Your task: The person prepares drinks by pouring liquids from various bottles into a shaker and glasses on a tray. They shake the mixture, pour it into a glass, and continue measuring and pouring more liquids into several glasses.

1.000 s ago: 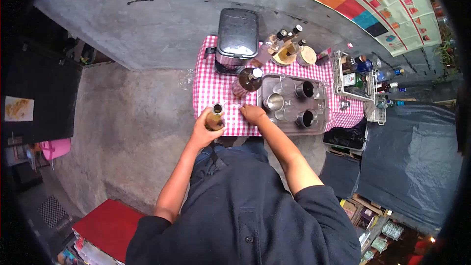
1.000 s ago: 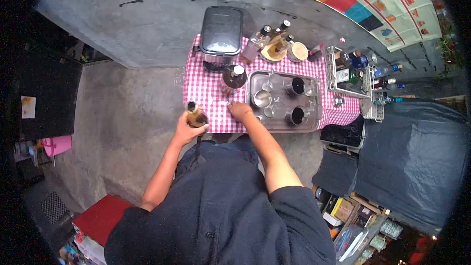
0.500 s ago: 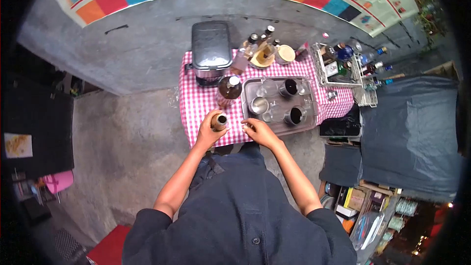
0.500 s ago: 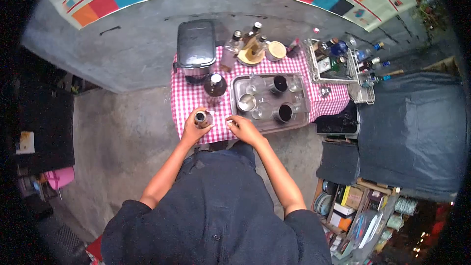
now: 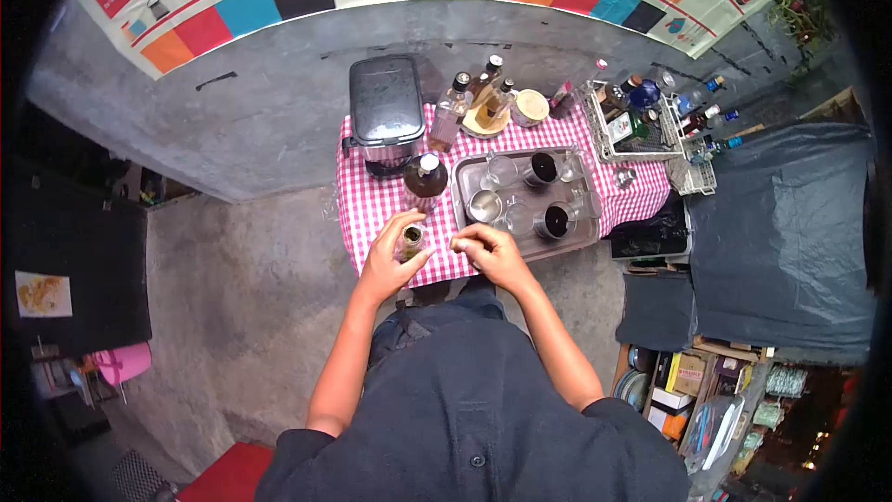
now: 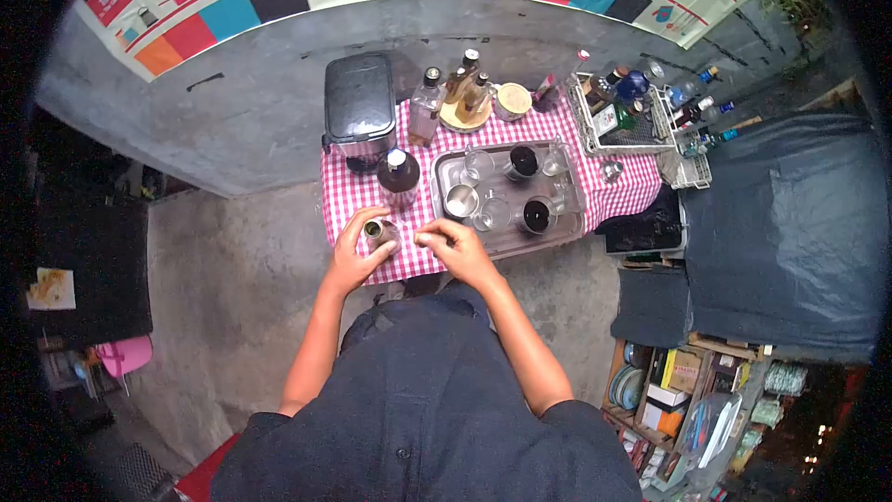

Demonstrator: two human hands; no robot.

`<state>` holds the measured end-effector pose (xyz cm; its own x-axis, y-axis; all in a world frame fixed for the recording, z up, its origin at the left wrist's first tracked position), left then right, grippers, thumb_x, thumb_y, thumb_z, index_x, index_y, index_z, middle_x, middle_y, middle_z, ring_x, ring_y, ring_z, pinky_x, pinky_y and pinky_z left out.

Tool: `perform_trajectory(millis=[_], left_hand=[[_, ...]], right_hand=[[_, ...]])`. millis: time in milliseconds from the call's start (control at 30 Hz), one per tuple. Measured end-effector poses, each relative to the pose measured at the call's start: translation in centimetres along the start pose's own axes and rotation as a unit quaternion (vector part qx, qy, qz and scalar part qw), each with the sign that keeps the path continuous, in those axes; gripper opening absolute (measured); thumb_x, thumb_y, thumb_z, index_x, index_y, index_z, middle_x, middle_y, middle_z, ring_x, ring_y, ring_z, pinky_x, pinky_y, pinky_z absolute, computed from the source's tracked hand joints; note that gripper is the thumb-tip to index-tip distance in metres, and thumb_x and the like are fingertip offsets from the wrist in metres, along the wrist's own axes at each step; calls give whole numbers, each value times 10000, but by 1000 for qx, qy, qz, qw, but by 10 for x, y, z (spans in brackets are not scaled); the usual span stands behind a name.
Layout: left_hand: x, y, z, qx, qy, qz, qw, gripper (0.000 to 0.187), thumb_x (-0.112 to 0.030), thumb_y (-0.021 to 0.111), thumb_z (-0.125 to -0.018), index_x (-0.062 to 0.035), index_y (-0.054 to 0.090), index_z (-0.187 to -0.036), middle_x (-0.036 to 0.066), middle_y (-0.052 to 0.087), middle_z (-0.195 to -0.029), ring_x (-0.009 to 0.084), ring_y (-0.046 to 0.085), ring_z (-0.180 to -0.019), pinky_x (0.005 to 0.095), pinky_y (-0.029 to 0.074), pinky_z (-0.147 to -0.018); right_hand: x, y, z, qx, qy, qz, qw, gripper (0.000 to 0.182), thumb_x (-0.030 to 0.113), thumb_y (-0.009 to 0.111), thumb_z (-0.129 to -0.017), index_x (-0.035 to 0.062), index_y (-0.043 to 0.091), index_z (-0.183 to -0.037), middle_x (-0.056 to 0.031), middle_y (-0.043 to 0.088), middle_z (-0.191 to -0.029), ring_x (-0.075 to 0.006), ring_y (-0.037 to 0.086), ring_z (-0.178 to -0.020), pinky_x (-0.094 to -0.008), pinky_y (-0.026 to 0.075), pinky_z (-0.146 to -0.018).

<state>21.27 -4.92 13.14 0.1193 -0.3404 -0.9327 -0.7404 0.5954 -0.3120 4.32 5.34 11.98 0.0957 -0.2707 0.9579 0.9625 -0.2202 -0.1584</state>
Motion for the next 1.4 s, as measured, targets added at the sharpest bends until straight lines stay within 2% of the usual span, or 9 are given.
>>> perform_trajectory(millis=[100, 233, 300, 367, 400, 467, 533, 667, 1400], left_hand=[[-9, 0, -4, 22, -28, 34, 999, 305, -84, 683, -857, -27, 611, -1147, 128, 644, -1163, 249, 601, -1149, 365, 445, -1006], [7, 20, -2, 37, -111, 143, 983, 180, -54, 638, -905, -27, 574, -1071, 68, 657, -1025, 162, 632, -956, 310, 494, -836], [4, 25, -5, 35, -86, 117, 989, 186, -59, 644, -901, -27, 579, -1072, 65, 659, -1001, 147, 623, -907, 302, 493, -796], [0, 32, -9, 41, -58, 94, 993, 192, -63, 651, -897, -27, 584, -1074, 62, 660, -977, 131, 613, -857, 294, 491, -756], [-5, 34, -13, 35, -21, 81, 996, 204, -90, 661, -886, -24, 585, -1063, 92, 650, -928, 171, 622, -814, 313, 493, -732], [-9, 41, -17, 46, -1, 81, 996, 247, -101, 676, -837, -16, 589, -1051, 136, 645, -897, 247, 641, -783, 352, 496, -706], [-10, 45, -20, 54, 14, 64, 996, 250, -99, 673, -832, -18, 587, -1052, 133, 645, -900, 251, 641, -791, 353, 495, -707], [-5, 56, -24, 85, 18, 61, 994, 245, -110, 660, -825, -20, 571, -1035, 133, 602, -857, 286, 605, -761, 371, 476, -684], [-7, 67, -23, 90, 77, 48, 992, 288, -141, 683, -775, -23, 539, -994, 160, 572, -929, 384, 574, -925, 448, 453, -826]], right_hand=[[10, 0, -9, -9, -62, -132, 989, 205, 176, 531, -1016, 1, 614, -1083, -26, 670, -968, -49, 587, -826, -212, 460, -707], [47, 2, -7, 66, -73, -62, 993, 224, 235, 501, -1019, 40, 592, -1083, -13, 631, -1011, -27, 554, -828, -193, 398, -643], [64, 2, -7, 52, -69, -29, 996, 201, 184, 547, -984, 23, 583, -1101, -41, 636, -1027, -83, 593, -874, -236, 449, -695], [78, 0, -4, 41, -175, 149, 972, 226, 112, 601, -935, -5, 571, -1126, -84, 644, -1019, -157, 627, -928, -306, 492, -778], [83, 0, -1, 51, -175, 150, 972, 287, 76, 656, -883, -15, 570, -1142, -135, 642, -1019, -246, 647, -966, -359, 501, -845], [83, -3, 2, 39, -209, 193, 958, 295, 91, 666, -878, -3, 577, -1143, -142, 642, -1019, -265, 648, -956, -360, 504, -837], [87, -3, 9, 16, -252, 225, 941, 274, 115, 680, -870, 14, 589, -1108, -162, 628, -986, -339, 642, -915, -383, 511, -803], [84, -5, 12, -3, -289, 296, 911, 196, 142, 652, -888, 36, 550, -1017, -148, 587, -924, -368, 607, -861, -452, 495, -730], [120, 3, 0, 171, -185, 476, 842, 151, 117, 612, -873, 66, 509, -970, -180, 596, -819, -399, 636, -803, -497, 495, -684]])
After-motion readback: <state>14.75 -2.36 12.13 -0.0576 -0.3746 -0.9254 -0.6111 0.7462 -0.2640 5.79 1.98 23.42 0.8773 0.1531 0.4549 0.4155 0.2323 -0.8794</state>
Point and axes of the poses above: each hand's wrist, its own z-axis away from the middle knuckle, its own y-axis out of the palm, x = y × z, the point moved 6 cm from there along -z, towards the middle knuckle
